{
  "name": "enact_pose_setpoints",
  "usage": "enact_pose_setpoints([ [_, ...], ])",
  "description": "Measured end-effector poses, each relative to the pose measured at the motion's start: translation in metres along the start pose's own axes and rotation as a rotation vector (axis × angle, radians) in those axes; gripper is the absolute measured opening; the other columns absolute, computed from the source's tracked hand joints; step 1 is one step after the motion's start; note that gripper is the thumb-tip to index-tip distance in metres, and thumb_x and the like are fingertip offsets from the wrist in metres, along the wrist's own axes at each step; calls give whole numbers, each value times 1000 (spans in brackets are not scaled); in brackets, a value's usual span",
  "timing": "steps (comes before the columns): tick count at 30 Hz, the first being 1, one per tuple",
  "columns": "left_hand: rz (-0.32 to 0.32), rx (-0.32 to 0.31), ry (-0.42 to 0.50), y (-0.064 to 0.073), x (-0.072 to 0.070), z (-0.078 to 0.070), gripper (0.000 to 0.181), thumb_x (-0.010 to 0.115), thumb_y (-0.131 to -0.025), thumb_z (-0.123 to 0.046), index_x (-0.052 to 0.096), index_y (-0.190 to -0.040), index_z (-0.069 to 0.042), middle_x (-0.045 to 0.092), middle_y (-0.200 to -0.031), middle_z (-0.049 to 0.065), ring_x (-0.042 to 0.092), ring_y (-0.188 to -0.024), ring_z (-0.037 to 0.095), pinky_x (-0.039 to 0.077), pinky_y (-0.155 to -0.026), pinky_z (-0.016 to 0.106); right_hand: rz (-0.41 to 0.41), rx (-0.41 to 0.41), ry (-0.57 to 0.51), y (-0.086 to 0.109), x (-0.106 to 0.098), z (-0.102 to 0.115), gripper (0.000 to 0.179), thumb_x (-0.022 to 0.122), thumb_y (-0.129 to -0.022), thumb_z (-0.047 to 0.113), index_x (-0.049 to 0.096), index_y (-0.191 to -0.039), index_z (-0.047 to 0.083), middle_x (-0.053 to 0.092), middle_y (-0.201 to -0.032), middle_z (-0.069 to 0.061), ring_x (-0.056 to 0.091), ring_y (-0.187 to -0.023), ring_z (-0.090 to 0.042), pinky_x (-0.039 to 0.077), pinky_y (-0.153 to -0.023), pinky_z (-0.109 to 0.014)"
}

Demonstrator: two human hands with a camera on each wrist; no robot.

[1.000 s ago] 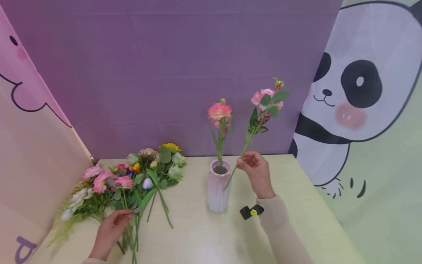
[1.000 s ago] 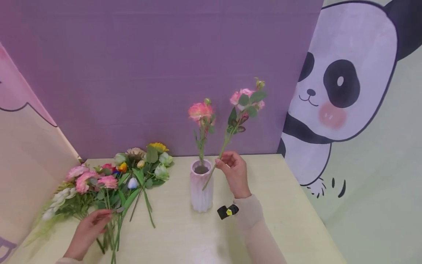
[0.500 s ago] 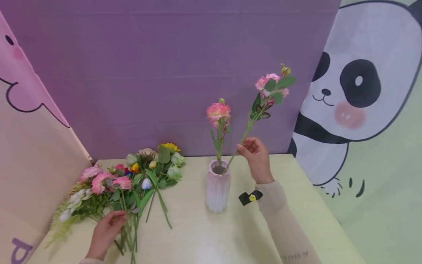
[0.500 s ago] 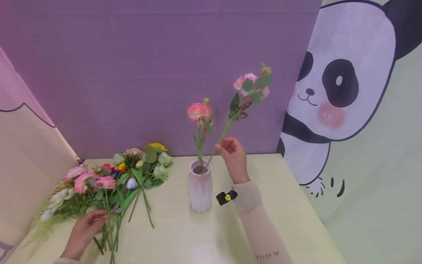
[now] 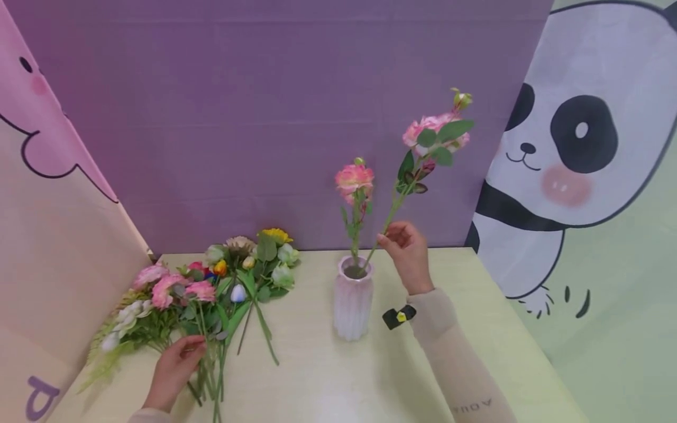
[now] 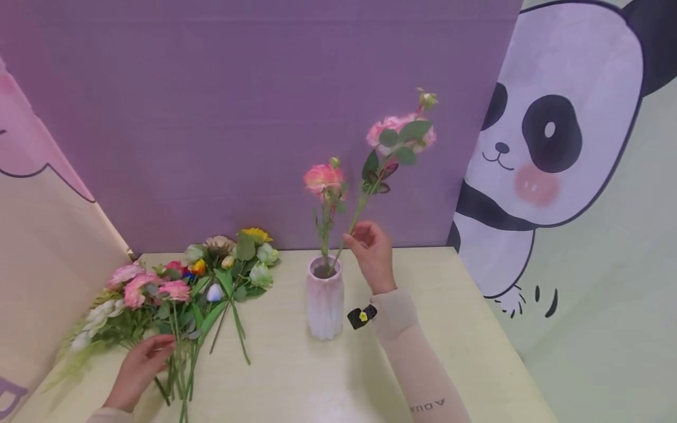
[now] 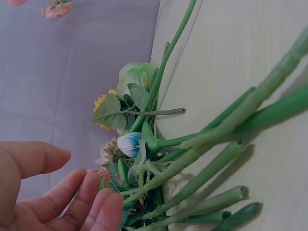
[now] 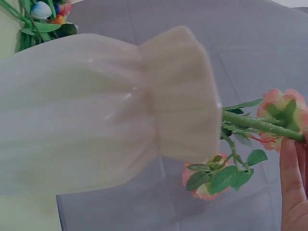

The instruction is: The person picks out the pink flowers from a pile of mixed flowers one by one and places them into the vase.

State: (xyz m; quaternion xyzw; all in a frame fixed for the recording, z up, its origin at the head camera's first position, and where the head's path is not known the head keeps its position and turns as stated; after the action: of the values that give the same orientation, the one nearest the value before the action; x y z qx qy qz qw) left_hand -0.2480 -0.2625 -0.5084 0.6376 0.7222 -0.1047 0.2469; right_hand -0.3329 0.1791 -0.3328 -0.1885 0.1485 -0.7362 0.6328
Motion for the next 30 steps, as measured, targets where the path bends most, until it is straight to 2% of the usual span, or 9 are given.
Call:
enact_pose_setpoints([
  [4, -7, 20, -3, 0, 1, 1, 39, 53, -96, -17, 51, -125, 9, 61, -113, 22, 57, -81, 7, 53, -66, 25, 9, -5, 44, 4, 2, -4, 20, 67, -81, -8, 55, -96, -10, 62, -80, 4, 61, -71, -8, 56, -70, -25],
  [7, -2, 23, -8, 0, 1, 0, 39, 53, -96, -17, 50, -125, 9, 60, -113, 23, 56, -82, 6, 53, -66, 25, 8, -13, 48, 6, 3, -8, 20, 67, -80, -10, 55, -95, -12, 62, -79, 4, 61, -71, -7, 56, -69, -23],
  [12, -9, 37, 5, -1, 2, -1, 37, 53, -95, -16, 51, -124, 8, 62, -109, 22, 58, -82, 11, 54, -67, 27, 33, -10, 81, 6, 6, -12, 23, 68, -80, -10, 55, -98, -15, 63, -80, -3, 61, -70, -6, 55, -67, -21],
  [19, -14, 31, 6, 0, 2, 1, 36, 53, -94, -15, 53, -123, 7, 64, -107, 19, 59, -83, 14, 54, -67, 27, 65, 5, 144, 9, 7, -18, 21, 68, -81, -5, 58, -98, -11, 63, -81, -11, 61, -69, -7, 52, -63, -18],
  [26, 7, 19, 13, -1, 1, 4, 39, 54, -94, -17, 52, -123, 9, 63, -107, 20, 59, -83, 15, 54, -67, 28, 73, 31, 182, 14, 9, -27, 20, 68, -82, -5, 58, -98, -11, 63, -89, -22, 61, -73, -5, 53, -68, -18],
  [30, 16, 4, 33, 0, 2, 7, 40, 55, -95, -18, 51, -124, 9, 63, -108, 19, 59, -86, 17, 55, -69, 30, 69, 53, 215, 16, 10, -31, 18, 69, -82, -3, 59, -97, -9, 63, -89, -22, 61, -76, -4, 52, -69, -17],
])
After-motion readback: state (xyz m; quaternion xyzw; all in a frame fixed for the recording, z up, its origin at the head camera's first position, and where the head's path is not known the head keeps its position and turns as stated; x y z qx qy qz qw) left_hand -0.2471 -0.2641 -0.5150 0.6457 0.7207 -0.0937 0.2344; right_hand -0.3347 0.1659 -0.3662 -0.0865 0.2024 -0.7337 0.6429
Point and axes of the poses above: each hand's wrist, its own y-axis away from the middle knuckle, its own x-axis out of the palm, z = x × y, the point moved 5 cm from there along -y, towards the middle knuckle
